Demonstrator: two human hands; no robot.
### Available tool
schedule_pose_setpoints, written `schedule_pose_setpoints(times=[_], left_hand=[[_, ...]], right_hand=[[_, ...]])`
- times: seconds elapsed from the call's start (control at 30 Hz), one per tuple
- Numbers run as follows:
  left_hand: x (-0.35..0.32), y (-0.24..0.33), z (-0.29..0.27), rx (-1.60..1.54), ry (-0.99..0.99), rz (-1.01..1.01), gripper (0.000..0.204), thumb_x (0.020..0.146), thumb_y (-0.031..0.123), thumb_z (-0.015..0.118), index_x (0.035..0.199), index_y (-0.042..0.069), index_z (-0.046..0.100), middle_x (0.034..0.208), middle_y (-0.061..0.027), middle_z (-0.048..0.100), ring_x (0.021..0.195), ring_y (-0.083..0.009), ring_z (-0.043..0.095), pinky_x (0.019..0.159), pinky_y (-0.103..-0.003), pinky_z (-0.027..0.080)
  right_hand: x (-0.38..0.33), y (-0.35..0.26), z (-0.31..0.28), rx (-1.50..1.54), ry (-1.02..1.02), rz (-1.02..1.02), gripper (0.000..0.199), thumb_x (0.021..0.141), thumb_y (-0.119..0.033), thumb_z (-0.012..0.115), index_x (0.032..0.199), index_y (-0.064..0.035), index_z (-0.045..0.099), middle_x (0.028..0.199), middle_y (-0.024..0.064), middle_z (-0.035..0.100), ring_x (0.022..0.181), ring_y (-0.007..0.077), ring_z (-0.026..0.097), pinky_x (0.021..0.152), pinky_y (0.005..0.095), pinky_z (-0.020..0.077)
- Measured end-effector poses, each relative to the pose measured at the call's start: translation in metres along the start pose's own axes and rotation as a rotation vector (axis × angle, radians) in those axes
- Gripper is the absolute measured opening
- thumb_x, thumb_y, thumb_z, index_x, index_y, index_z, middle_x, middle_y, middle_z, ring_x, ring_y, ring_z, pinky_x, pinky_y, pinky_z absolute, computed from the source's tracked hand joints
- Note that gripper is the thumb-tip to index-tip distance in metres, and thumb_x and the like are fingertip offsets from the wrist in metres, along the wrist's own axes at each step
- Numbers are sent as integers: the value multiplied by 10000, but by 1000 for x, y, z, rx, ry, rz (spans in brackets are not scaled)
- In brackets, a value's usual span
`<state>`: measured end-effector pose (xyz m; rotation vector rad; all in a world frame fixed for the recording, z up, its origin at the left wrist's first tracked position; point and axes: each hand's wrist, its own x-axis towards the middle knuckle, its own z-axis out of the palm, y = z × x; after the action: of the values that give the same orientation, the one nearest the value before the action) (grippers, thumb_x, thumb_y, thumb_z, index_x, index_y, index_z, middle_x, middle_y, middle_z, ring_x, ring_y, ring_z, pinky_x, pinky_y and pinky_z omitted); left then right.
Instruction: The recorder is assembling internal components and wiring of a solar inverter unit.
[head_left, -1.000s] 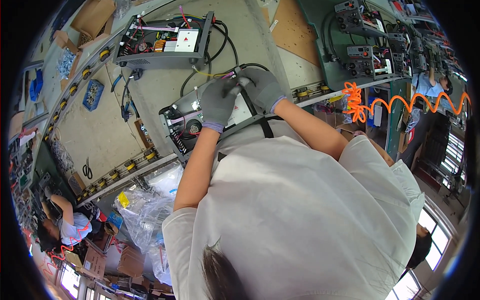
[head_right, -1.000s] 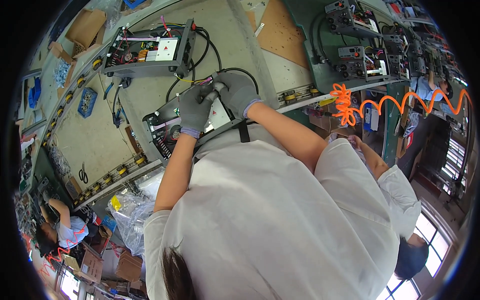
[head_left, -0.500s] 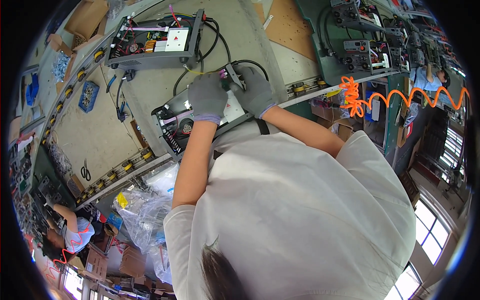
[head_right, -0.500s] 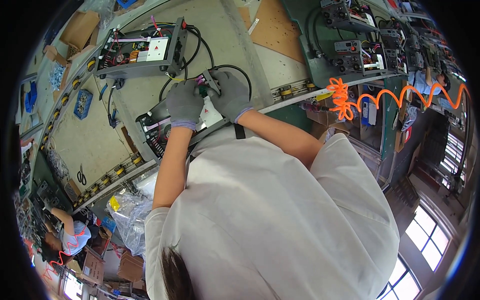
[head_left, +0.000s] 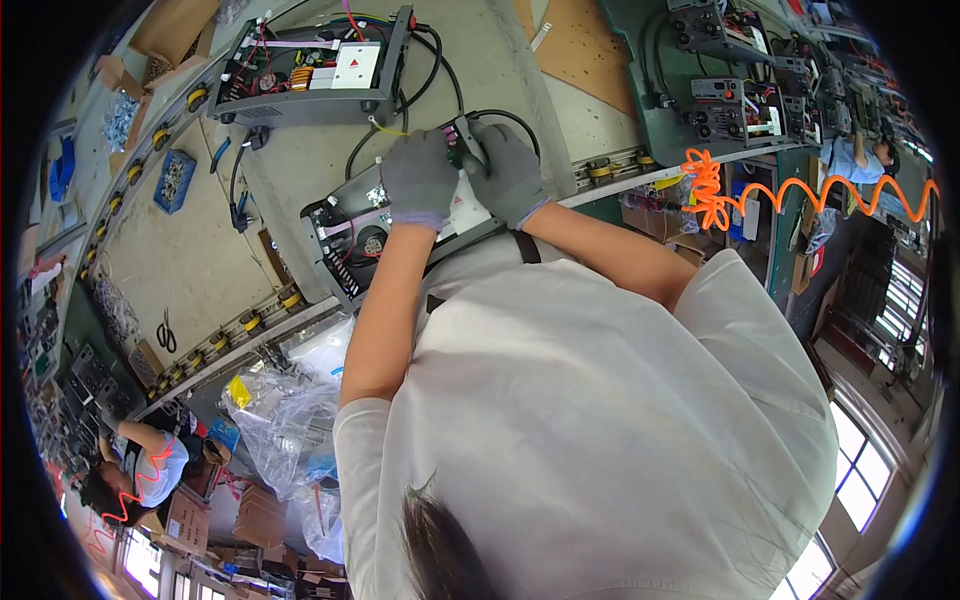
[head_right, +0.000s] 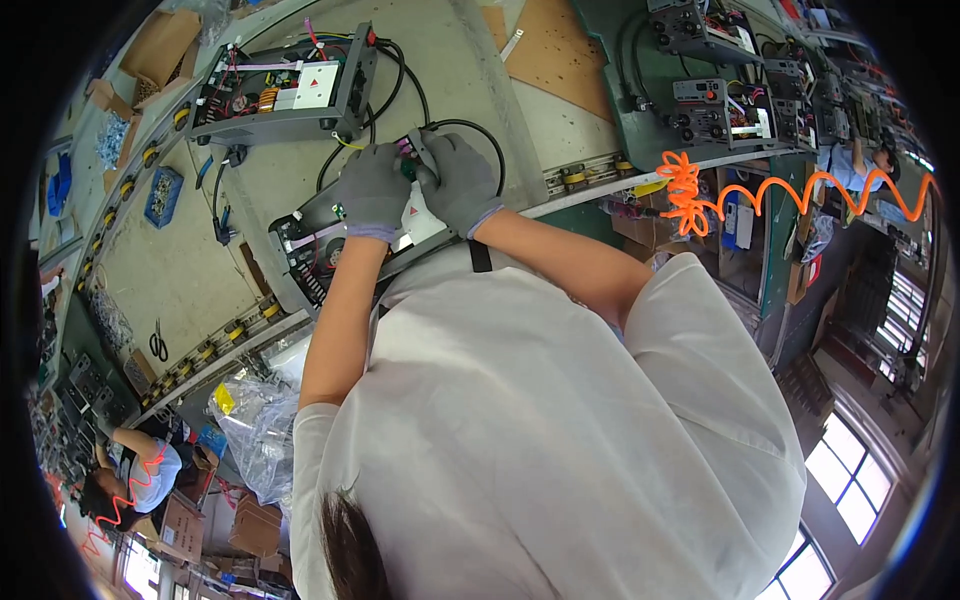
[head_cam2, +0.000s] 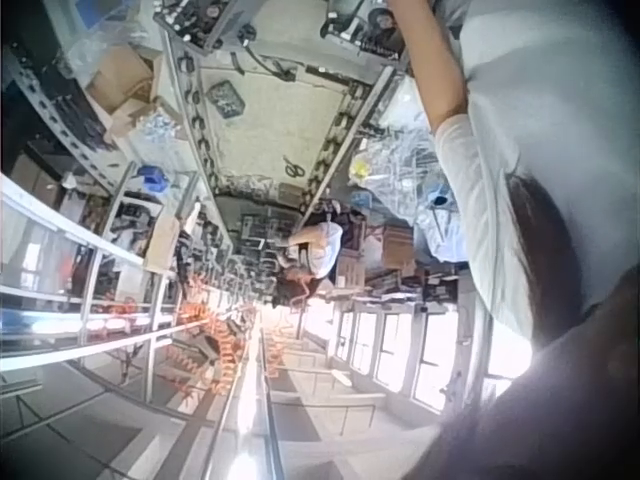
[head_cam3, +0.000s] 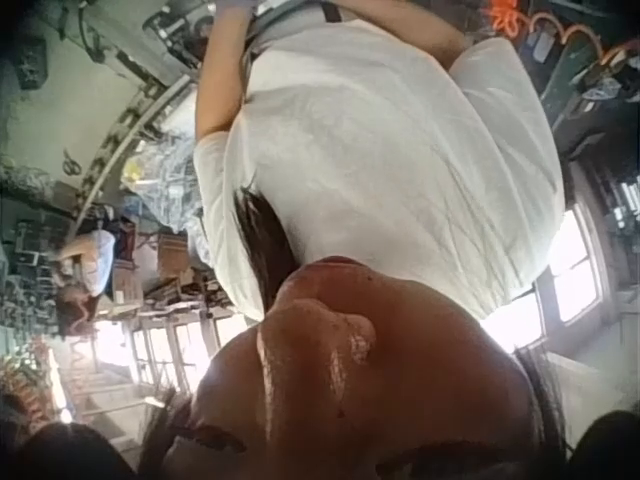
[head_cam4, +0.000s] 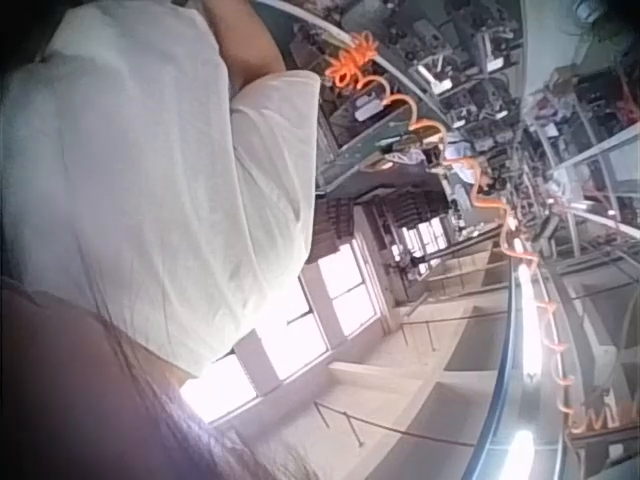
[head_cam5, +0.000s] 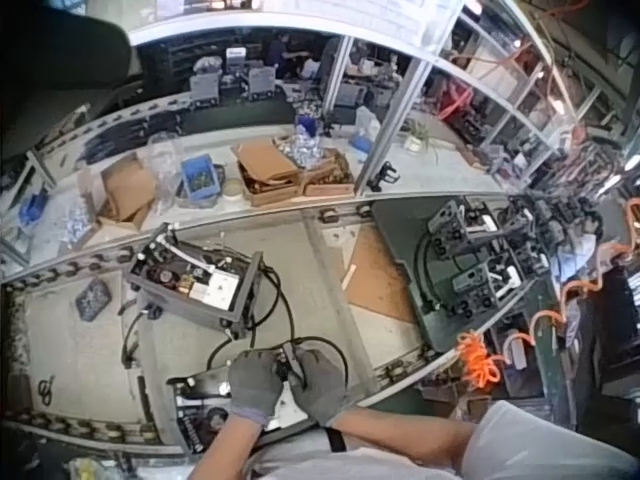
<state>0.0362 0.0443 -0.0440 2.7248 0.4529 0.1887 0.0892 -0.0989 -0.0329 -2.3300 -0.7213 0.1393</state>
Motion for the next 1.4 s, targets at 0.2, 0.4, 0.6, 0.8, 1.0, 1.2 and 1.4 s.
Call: schedule_pose_setpoints(times=[0.2, 0.4, 0.6, 0.8, 1.0, 1.2, 1.4], left_hand=[[1, -18, -3, -192, 61, 23, 174, 854, 210, 627, 978, 125, 714, 907, -106, 694, 904, -311, 666, 766, -452, 527], [-19, -65, -49, -609, 262, -313, 224, 910, 192, 592, 1070, 91, 713, 954, -139, 721, 911, -359, 678, 822, -475, 524], [-61, -55, -70, -250, -70, -153, 406, 822, 241, 687, 1201, 95, 679, 1180, -132, 685, 1171, -305, 604, 999, -445, 462], [-78, -58, -71, 100, -337, -135, 350, 773, 284, 689, 1108, 185, 714, 1179, -39, 686, 1314, -230, 484, 1110, -534, 292], [-99, -132, -82, -977, -162, -315, 290, 1013, 285, 579, 1151, 64, 706, 1013, -77, 714, 933, -187, 657, 892, -314, 501], [-114, -145, -84, -1004, 76, -318, 530, 1060, 460, 474, 1206, -11, 670, 924, -23, 656, 900, -127, 592, 905, -302, 467], [-115, -127, -93, -609, -104, -283, 306, 889, 241, 644, 1180, 189, 722, 1155, -115, 674, 1096, -291, 631, 972, -409, 478]], right_hand=[[2, 4, 6, 1, -11, 8, 409, 842, -171, 682, 1222, -62, 578, 1124, 198, 607, 977, 393, 633, 829, 478, 522], [-9, -1, 2, 118, 114, 38, 398, 819, -90, 687, 1196, -23, 578, 1139, 167, 615, 1060, 336, 601, 892, 418, 516], [-15, 4, -5, 17, 182, -28, 380, 819, -86, 695, 1185, -66, 593, 1138, 175, 605, 1080, 362, 590, 898, 436, 512], [-11, -4, -13, -61, 78, -54, 410, 824, -66, 651, 1228, -59, 579, 1225, 202, 584, 1124, 405, 573, 934, 460, 500], [-3, -6, -15, -177, 109, -297, 375, 802, -89, 663, 1174, -97, 622, 1196, 167, 610, 1110, 375, 579, 938, 485, 477], [18, -42, -4, -77, -376, -662, 269, 824, -221, 691, 1069, -113, 702, 1207, 100, 636, 1134, 337, 568, 948, 439, 467], [3, -76, 33, -143, -838, -783, 249, 798, -358, 696, 906, -151, 782, 1254, 37, 647, 1216, 322, 504, 1036, 443, 418]])
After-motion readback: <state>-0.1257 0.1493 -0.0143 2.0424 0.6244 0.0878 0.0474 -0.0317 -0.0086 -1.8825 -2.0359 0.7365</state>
